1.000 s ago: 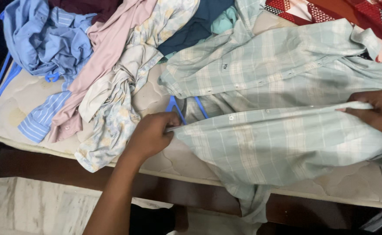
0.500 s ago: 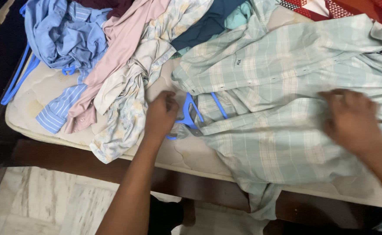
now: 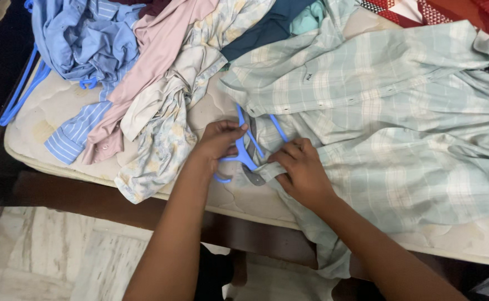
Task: The person places a striped polo shirt onto a blue hanger and adjusts it on a bed. They then pick up a light-colored checkered shirt, button it, and place it onto another hanger. The person continues to handle the shirts and hangers on the bed.
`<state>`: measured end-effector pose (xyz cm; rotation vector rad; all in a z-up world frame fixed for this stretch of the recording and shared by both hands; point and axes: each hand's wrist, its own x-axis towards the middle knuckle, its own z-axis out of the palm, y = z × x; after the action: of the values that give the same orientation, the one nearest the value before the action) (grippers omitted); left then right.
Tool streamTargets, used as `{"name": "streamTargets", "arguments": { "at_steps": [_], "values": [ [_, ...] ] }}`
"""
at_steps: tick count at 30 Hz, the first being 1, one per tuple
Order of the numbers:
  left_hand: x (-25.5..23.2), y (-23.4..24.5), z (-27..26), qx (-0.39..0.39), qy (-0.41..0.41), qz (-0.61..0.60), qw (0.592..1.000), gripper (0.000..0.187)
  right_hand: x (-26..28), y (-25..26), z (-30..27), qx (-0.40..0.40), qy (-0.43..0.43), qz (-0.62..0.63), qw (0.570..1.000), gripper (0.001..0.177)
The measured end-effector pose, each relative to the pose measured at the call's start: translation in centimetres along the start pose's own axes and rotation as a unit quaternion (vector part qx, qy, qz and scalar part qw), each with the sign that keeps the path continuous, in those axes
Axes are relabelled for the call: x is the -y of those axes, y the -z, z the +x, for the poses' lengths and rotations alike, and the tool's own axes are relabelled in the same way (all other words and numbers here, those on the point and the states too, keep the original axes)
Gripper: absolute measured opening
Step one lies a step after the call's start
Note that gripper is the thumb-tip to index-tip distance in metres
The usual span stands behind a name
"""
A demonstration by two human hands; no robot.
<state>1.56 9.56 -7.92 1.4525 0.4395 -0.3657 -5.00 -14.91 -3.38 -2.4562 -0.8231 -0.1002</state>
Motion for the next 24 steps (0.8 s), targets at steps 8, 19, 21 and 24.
{"name": "streamTargets", "arguments": {
  "at_steps": [8,19,21,24],
  "values": [
    [-2.5,0.3,-2.2,0.091,0.023,-0.168,0.981,0.029,-0.9,0.2,0.0,0.032,-0.111,0.204,0.972,0.061],
    [-0.7,-0.1,0.1,-0.066,-0.029,-0.073,0.995,0.034,-3.1,-1.4,1.2,-0.003,-0.201,0.371,0.907,0.040],
    [-0.5,0.6,0.3,-0.133,-0.121,0.041,0.983,0.028,-2.8,-1.6,1.5,-0.015,-0.226,0.277,0.934,0.038],
    [-1.2,2.0,-0.9,-0.278,-0.243,0.317,0.874,0.023,-2.2,-1.4,1.8,-0.027,-0.278,0.177,0.944,0.029]
  ]
}}
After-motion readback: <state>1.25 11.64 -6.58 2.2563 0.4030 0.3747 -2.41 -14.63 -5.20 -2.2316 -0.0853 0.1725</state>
